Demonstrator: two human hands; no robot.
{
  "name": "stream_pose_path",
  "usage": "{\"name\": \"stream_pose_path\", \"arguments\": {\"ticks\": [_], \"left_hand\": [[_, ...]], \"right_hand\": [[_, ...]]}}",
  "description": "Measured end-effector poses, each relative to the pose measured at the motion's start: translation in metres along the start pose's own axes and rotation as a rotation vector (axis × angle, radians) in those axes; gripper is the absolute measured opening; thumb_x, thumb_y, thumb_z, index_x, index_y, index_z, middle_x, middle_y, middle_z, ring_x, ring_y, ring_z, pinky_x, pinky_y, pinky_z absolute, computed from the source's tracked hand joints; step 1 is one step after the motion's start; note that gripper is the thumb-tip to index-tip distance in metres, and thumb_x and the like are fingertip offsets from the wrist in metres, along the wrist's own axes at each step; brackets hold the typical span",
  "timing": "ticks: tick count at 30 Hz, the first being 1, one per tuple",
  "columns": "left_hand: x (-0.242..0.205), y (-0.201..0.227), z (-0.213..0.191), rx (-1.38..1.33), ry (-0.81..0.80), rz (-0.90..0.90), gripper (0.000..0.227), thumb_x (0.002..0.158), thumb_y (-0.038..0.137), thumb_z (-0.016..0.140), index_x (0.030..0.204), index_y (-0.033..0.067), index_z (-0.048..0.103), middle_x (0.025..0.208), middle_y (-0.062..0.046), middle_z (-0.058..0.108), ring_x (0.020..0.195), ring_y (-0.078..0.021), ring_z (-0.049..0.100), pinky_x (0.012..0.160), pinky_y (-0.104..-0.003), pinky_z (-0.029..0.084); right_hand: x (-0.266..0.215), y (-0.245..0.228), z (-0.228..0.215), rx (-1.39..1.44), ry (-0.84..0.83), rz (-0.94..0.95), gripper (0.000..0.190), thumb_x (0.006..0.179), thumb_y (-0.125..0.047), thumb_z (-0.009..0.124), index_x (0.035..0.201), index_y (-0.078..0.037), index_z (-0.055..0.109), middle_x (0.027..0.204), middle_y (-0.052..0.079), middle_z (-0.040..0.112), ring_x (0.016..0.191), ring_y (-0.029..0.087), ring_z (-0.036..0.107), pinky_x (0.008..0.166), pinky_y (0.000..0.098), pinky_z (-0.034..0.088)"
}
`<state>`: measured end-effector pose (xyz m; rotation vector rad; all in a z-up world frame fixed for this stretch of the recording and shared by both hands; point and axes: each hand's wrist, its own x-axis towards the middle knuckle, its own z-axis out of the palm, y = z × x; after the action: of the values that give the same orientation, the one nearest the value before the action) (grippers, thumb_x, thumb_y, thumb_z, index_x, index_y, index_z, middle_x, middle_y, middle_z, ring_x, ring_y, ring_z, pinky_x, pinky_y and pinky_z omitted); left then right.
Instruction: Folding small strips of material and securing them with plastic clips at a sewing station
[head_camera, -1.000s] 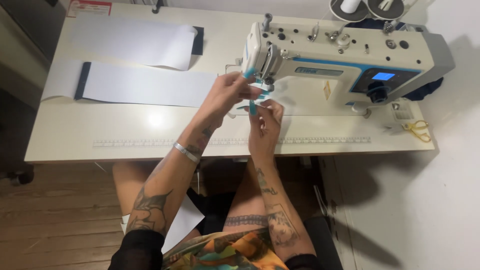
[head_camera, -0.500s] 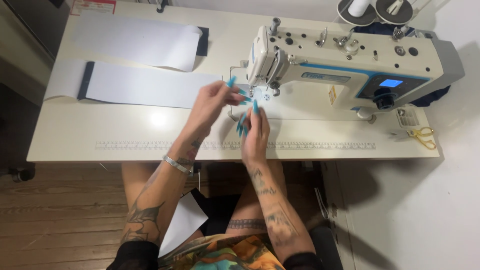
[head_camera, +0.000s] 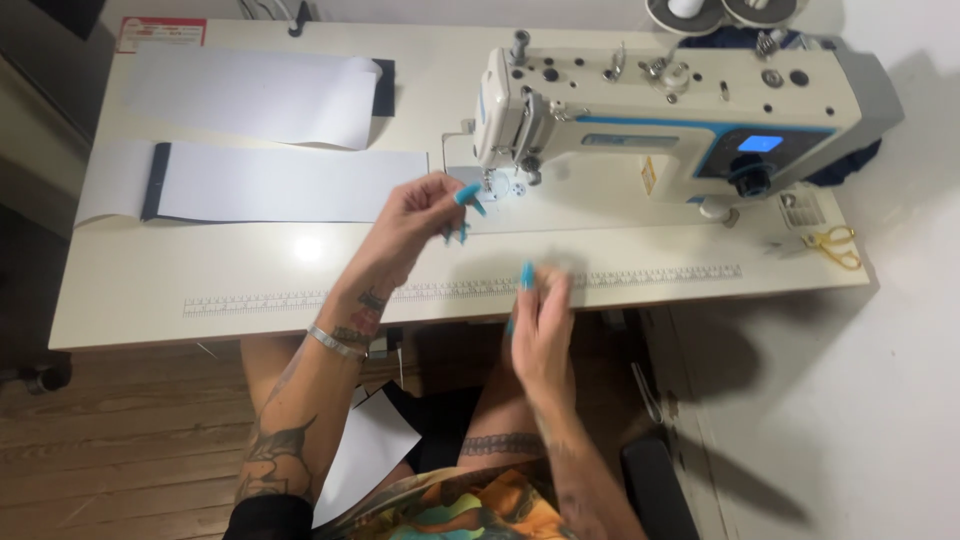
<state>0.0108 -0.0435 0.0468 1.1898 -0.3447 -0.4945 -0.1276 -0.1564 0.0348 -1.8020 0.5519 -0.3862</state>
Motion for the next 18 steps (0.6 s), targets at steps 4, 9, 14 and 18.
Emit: {"name": "stream_pose_path", "arguments": {"ticks": [4, 9, 14, 18], "left_hand": [[0.006, 0.017, 0.002, 0.051, -0.023, 0.106, 0.008, 0.085, 0.009, 0.056, 0.086, 0.0026, 0.060, 0.058, -0.007, 0.055, 0.054, -0.0126, 0.052, 0.059, -0.023, 0.044], [0.016, 0.018, -0.004, 0.105, -0.049, 0.159, 0.008, 0.087, 0.009, 0.053, 0.087, 0.0039, 0.059, 0.060, -0.005, 0.055, 0.059, -0.0119, 0.053, 0.064, -0.024, 0.044], [0.019, 0.019, -0.005, 0.236, -0.036, 0.264, 0.009, 0.087, 0.008, 0.051, 0.089, 0.0039, 0.059, 0.064, -0.006, 0.056, 0.065, -0.0141, 0.055, 0.071, -0.028, 0.046], [0.028, 0.019, -0.007, 0.645, -0.023, 0.469, 0.009, 0.085, 0.002, 0.053, 0.091, 0.0037, 0.060, 0.068, -0.008, 0.059, 0.070, -0.0204, 0.060, 0.079, -0.036, 0.045]], "right_hand": [[0.036, -0.012, -0.001, -0.278, -0.144, -0.416, 0.057, 0.088, -0.047, 0.044, 0.116, 0.002, 0.043, 0.046, -0.003, 0.043, 0.037, 0.011, 0.042, 0.042, 0.0216, 0.035], [0.085, 0.036, 0.005, -0.482, -0.241, -0.655, 0.019, 0.089, -0.024, 0.050, 0.077, -0.011, 0.056, 0.046, -0.002, 0.047, 0.040, 0.011, 0.046, 0.042, 0.0191, 0.037], [0.119, 0.039, 0.001, -0.561, -0.200, -0.740, 0.025, 0.091, -0.019, 0.045, 0.070, -0.009, 0.055, 0.048, 0.002, 0.046, 0.045, 0.015, 0.048, 0.045, 0.0251, 0.038], [0.134, 0.024, -0.003, -0.506, -0.330, -0.671, 0.020, 0.091, -0.015, 0.043, 0.075, -0.009, 0.053, 0.053, 0.005, 0.047, 0.052, 0.019, 0.049, 0.050, 0.0298, 0.040]]}}
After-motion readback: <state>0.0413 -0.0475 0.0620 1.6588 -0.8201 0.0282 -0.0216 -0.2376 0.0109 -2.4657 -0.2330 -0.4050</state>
